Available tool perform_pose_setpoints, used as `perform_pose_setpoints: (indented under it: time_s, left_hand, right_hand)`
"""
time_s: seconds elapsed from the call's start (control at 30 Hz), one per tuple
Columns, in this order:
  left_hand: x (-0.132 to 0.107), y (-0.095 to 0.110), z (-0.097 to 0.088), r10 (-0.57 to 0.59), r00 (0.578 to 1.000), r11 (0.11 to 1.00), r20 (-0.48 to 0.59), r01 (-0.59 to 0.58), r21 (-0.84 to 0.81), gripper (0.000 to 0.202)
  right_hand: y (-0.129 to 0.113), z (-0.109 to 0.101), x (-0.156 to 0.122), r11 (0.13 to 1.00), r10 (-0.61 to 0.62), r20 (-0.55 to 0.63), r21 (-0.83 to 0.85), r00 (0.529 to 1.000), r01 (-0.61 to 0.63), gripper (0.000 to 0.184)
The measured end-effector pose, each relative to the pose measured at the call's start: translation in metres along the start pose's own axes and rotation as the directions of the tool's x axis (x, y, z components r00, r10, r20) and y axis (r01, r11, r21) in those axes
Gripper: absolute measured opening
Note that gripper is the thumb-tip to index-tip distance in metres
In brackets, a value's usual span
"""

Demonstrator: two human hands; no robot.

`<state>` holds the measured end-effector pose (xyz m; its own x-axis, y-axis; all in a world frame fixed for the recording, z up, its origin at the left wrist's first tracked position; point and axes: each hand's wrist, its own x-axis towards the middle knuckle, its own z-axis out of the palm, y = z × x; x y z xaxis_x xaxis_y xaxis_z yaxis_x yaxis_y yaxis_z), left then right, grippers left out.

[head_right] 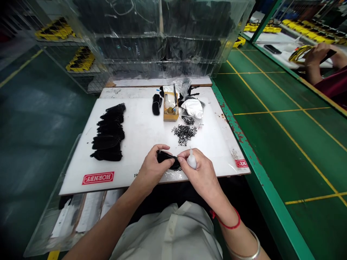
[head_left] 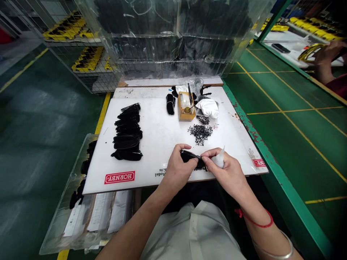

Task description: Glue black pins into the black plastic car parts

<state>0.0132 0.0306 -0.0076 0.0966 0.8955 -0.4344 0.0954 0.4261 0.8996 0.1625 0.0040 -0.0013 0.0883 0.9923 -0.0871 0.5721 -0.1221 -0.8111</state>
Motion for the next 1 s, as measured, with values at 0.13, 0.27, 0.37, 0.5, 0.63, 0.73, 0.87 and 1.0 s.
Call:
perform_pose_setpoints:
  time_s: [0.13,0.27,0.37,0.5,0.63,0.73,0.87,1.0]
  left_hand:
    - [-0.0030,0.0037,0.0008,-0.001,1.000,0.999,0.003,0.002,-0.053,0.033]
    - [-0.0036,0.0026,-0.0007,0.003,1.000,0.998,0.025,-0.002,-0.056,0.033]
    - [-0.0030,0.0006,-0.0022,0.012,0.999,1.000,0.045,-0.011,-0.026,0.033]
    - [-0.0026,-0.0001,-0.0036,0.010,0.998,1.000,0.069,-0.010,-0.002,0.034]
    - [-0.0029,0.0004,-0.0046,0.015,0.997,1.000,0.080,-0.013,-0.016,0.035]
    - [-0.0031,-0.0002,-0.0052,0.028,0.996,0.999,0.090,-0.026,-0.022,0.034]
    - [-0.0029,-0.0021,-0.0056,0.069,0.992,0.998,0.109,-0.067,-0.017,0.035]
    - [-0.0033,-0.0038,-0.0067,0.121,0.982,0.992,0.147,-0.118,-0.034,0.034]
  right_hand:
    - [0.0004,-0.0021,0.0010,1.000,0.008,0.030,-0.020,1.000,-0.008,0.020]
    - [0.0016,-0.0035,0.0010,0.999,0.037,0.074,0.024,0.997,-0.039,0.024]
    - [0.0027,-0.0043,0.0005,0.998,0.043,0.094,0.043,0.995,-0.048,0.025]
    - [0.0038,-0.0059,0.0001,0.996,0.054,0.118,0.068,0.992,-0.062,0.024]
    - [0.0024,-0.0073,0.0003,0.992,0.075,0.134,0.095,0.988,-0.088,0.024]
    - [-0.0007,-0.0076,0.0014,0.975,0.119,0.167,0.165,0.979,-0.147,0.026]
    - [-0.0017,-0.0082,0.0048,0.901,0.208,0.258,0.325,0.944,-0.287,0.026]
    - [0.0030,-0.0097,0.0086,0.717,0.261,0.423,0.517,0.868,-0.467,0.024]
